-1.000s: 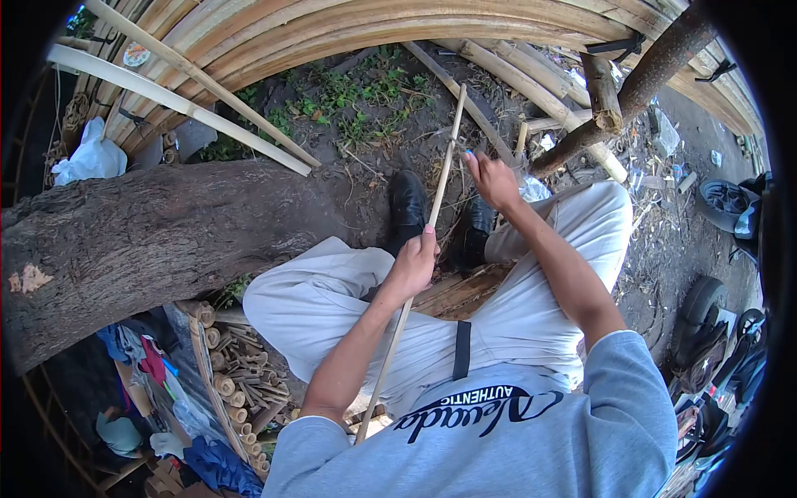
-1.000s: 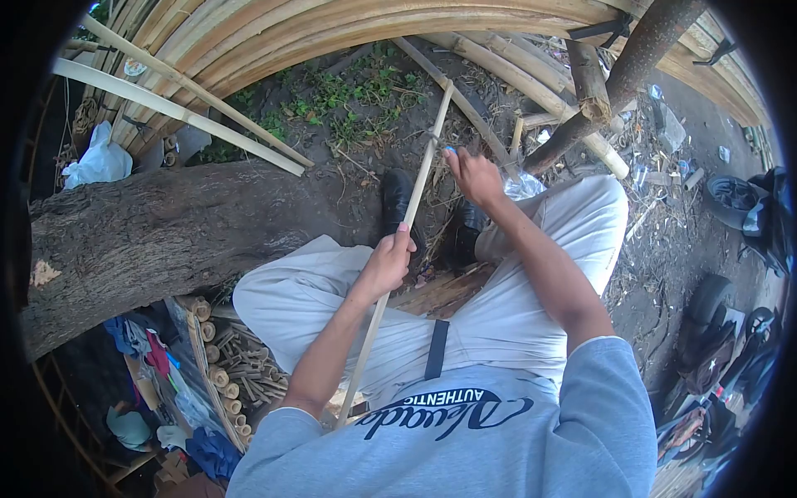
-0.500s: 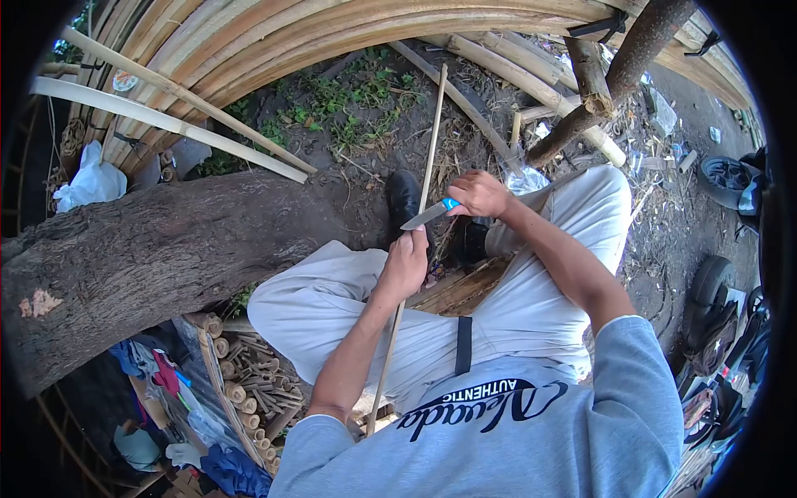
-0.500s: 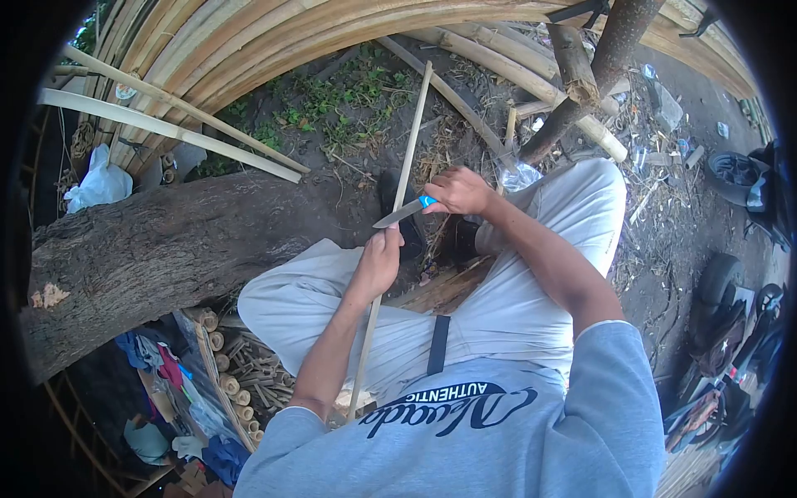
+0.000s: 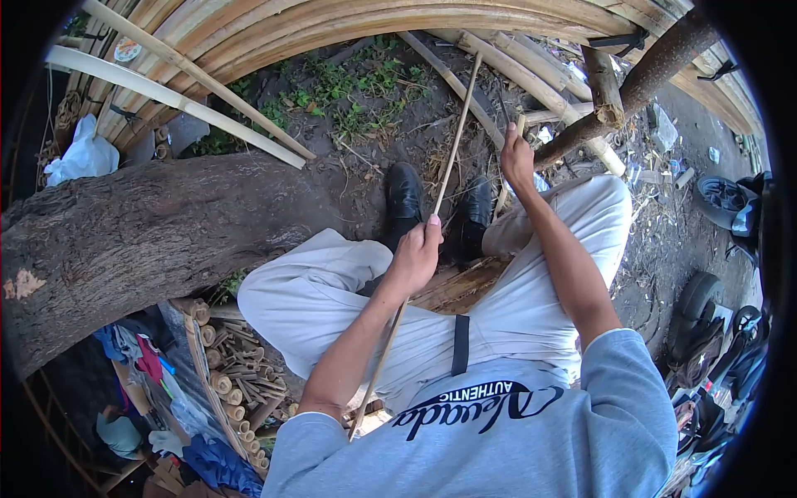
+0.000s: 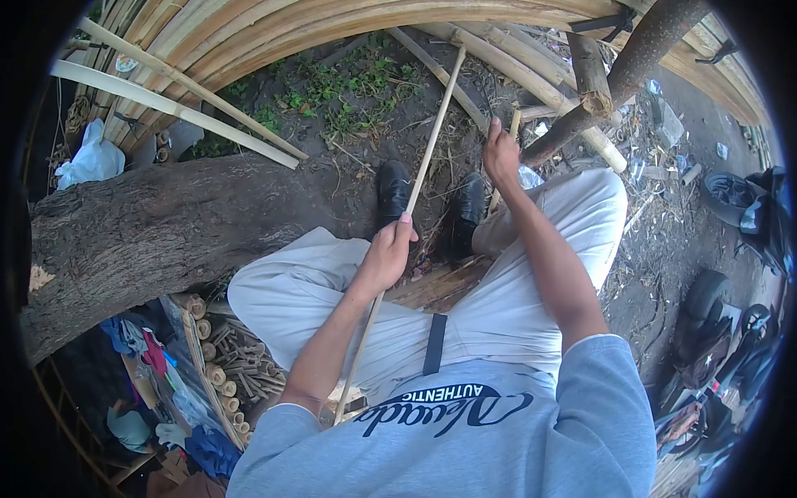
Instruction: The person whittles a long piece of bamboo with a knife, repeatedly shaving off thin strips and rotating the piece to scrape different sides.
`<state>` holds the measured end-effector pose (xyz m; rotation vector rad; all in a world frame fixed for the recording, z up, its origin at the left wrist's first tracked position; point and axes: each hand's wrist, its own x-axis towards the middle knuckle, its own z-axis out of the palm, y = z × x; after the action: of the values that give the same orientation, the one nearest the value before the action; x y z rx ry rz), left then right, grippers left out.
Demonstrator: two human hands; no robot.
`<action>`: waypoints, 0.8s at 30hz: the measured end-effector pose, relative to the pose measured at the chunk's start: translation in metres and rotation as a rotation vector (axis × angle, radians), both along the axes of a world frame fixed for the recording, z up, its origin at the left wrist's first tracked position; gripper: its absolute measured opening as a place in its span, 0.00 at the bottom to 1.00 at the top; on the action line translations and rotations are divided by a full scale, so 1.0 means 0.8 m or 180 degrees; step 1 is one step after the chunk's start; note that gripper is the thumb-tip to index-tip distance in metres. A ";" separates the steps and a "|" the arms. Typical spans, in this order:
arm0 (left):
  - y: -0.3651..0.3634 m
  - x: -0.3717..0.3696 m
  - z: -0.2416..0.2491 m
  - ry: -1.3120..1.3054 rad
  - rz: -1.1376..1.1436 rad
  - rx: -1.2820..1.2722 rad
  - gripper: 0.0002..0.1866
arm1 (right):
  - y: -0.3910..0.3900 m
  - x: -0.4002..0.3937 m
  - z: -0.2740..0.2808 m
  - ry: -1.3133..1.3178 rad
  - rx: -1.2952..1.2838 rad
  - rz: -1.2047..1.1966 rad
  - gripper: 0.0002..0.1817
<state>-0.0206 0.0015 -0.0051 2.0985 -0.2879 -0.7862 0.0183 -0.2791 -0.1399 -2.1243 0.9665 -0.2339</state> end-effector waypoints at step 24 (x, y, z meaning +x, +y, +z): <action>-0.001 -0.007 -0.006 -0.0700 -0.0232 0.0815 0.28 | 0.057 -0.019 0.028 -0.0541 -0.1766 0.2037 0.23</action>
<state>-0.0266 0.0009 -0.0097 2.4337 -0.4019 -0.6625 0.0030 -0.2336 -0.1171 -2.7374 0.0828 -0.3775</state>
